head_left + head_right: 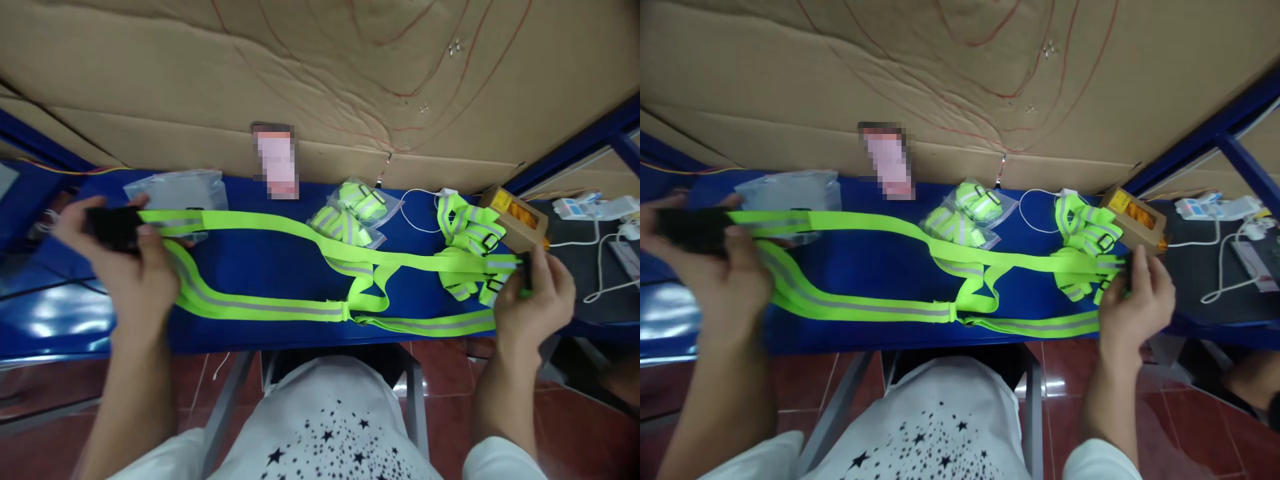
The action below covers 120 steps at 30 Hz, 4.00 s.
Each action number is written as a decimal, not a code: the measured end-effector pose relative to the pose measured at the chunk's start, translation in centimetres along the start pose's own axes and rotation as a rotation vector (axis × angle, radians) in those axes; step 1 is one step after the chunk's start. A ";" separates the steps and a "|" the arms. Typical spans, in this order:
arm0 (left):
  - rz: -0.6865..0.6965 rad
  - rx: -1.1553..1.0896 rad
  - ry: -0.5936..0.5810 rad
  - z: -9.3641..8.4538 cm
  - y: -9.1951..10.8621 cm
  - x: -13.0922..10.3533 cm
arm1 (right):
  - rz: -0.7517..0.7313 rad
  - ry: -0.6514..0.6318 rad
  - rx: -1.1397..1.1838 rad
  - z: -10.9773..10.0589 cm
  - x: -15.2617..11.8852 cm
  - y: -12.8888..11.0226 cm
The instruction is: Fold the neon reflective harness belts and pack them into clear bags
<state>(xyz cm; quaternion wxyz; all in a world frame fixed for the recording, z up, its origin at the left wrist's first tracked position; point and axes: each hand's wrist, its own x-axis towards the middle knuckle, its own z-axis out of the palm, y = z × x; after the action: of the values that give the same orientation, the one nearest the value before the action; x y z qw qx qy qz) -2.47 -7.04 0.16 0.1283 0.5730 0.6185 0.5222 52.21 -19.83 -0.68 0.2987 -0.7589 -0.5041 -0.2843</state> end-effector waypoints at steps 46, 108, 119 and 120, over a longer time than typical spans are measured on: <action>0.457 0.160 -0.484 11.0 17.1 0.9 | -0.497 -0.803 1.057 2.7 11.2 -20.9; 0.145 -0.745 -0.851 14.2 14.2 1.0 | -0.495 -0.930 1.196 3.8 10.7 -22.5; 0.156 -0.642 -1.025 15.2 12.8 1.8 | -0.748 -0.563 0.690 0.3 11.0 -22.4; 0.155 -0.653 -1.027 15.3 12.7 1.8 | -0.746 -0.566 0.671 0.3 10.8 -22.5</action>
<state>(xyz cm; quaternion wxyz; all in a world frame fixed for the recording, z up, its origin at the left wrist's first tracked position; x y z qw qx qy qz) 15.86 -0.49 4.53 0.5405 0.7258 0.2424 0.3497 34.77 -6.11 10.74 0.2560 -0.4400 -0.8605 0.0191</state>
